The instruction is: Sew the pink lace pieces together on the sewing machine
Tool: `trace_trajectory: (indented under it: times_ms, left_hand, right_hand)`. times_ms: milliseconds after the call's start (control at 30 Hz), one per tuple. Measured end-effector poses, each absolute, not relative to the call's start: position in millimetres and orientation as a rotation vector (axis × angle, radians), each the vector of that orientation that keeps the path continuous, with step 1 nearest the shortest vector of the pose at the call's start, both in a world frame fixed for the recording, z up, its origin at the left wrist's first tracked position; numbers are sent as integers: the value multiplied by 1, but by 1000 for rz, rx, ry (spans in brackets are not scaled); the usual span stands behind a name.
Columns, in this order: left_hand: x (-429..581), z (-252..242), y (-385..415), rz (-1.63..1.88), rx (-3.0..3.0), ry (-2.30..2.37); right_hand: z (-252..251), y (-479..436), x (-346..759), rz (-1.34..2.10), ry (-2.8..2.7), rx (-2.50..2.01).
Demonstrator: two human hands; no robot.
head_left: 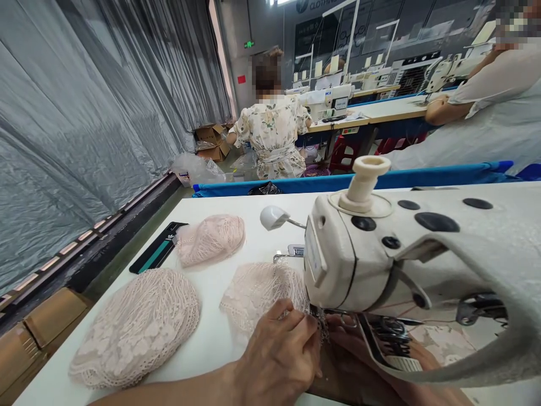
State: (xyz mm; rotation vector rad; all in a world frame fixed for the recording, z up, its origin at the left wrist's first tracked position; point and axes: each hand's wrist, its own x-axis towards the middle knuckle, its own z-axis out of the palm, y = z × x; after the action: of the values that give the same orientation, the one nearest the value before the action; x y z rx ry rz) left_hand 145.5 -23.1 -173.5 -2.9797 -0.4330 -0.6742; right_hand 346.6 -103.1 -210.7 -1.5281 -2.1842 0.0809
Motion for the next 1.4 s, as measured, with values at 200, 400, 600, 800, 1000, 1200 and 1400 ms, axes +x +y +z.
trace_trajectory:
  times_ms: [200,400,600,800,1000,1200,1400]
  left_hand:
    - [146,-172,-24,-644,-2993,-448]
    - [147,-175,-22,-662,-2947,-405]
    - [146,-177,-23,-703,-2925,-411]
    - [146,-177,-22,-706,-2906,-398]
    - [147,-175,-24,-622,-2937,-416]
    - [145,-173,-26,-584,-2965,-431]
    - [146,-172,-25,-564,-2951,-422]
  right_hand:
    - [-213,-105,350,81,-2279,-1502]
    - [-213,-104,352,88,-2317,-1561]
    - [-211,-101,352,-16,-2324,-1461]
    - [-209,-101,349,-63,-2302,-1443]
    - [-203,-102,349,-83,-2312,-1458]
    - [-197,-103,346,-105,-2287,-1432]
    - [-199,-102,344,-168,-2278,-1452]
